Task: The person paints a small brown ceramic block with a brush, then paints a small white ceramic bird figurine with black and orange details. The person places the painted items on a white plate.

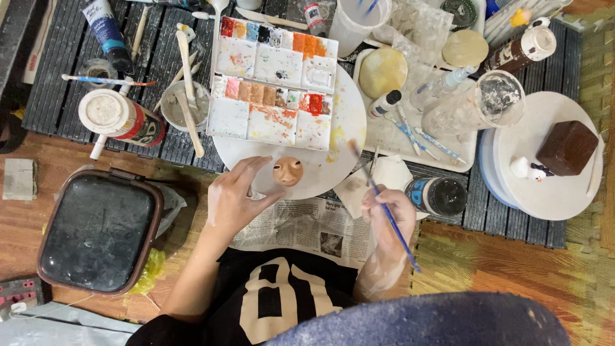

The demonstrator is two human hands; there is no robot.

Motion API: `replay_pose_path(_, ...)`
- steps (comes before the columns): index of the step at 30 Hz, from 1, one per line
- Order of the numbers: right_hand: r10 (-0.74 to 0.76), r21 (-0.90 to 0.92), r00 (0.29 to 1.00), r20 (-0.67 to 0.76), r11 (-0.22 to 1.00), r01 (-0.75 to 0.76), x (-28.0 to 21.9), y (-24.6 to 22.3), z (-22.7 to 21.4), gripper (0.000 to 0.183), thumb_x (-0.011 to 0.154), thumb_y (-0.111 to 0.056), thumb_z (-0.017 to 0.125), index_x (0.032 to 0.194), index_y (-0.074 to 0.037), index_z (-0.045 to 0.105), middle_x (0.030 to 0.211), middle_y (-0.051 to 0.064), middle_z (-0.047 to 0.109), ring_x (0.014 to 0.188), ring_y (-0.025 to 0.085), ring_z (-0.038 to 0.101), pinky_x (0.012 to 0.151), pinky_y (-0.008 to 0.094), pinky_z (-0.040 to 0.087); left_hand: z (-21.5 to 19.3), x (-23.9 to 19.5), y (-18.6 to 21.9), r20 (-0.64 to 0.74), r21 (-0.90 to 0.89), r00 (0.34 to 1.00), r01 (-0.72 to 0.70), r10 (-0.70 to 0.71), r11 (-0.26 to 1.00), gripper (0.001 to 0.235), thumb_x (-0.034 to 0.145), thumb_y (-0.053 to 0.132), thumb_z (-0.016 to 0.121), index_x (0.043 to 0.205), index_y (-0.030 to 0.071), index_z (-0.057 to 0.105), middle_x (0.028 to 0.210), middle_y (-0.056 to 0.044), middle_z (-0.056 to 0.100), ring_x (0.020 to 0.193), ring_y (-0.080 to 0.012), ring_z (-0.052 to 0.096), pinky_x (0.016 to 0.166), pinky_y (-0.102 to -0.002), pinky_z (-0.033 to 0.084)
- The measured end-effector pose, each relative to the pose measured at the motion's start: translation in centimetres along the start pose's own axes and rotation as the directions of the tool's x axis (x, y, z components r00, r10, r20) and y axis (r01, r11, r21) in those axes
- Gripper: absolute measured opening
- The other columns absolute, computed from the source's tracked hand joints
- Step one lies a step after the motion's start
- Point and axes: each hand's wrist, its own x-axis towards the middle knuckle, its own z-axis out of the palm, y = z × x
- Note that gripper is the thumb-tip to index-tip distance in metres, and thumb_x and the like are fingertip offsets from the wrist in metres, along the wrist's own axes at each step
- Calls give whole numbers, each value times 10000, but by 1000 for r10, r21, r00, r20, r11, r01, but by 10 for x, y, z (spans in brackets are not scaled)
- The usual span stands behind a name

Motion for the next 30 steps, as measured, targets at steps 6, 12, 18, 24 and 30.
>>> replay_pose_path(6,89,-111,985,-147,988,-106,-1,14,16,302,1039,-257,705,1152,-56,509,1073,163,662,914,172,628,714,313,511,13,9,5,36,73,999,8,-11,997,897,619,437,945,1340,68,558,1019,-81,714,810,-281,712,736,-397,559)
replay_pose_path(12,49,-82,973,-224,994,-69,1,17,14,273,1068,-284,646,1147,-53,524,1115,162,656,1020,221,645,744,342,509,28,13,6,120,-288,976,209,-182,935,950,687,271,930,1460,55,422,1144,-108,746,1045,-247,716,897,-327,573)
replay_pose_path(18,74,-16,969,-236,997,-80,-2,22,9,265,1093,-300,608,1164,-56,531,1138,179,657,988,223,639,771,342,498,29,-3,-5,334,-938,924,346,-186,34,1082,732,422,939,1532,-1,346,1233,-202,679,1169,-250,673,1020,-346,565)
replay_pose_path(24,55,-85,987,-154,994,-69,2,29,24,244,1108,-300,601,1139,-61,561,1151,211,685,818,179,621,734,334,526,35,-5,-3,500,-856,854,463,-141,-232,1234,681,592,924,1573,-27,339,1300,-212,624,1068,-199,654,960,-327,536)
replay_pose_path(30,-171,-428,985,17,889,161,26,40,67,719,793,-381,905,1284,-121,449,1379,174,552,1056,211,602,908,362,539,48,-6,7,539,-835,833,508,-126,-211,1197,663,587,925,1544,3,363,1316,-186,613,1156,-217,635,990,-332,535)
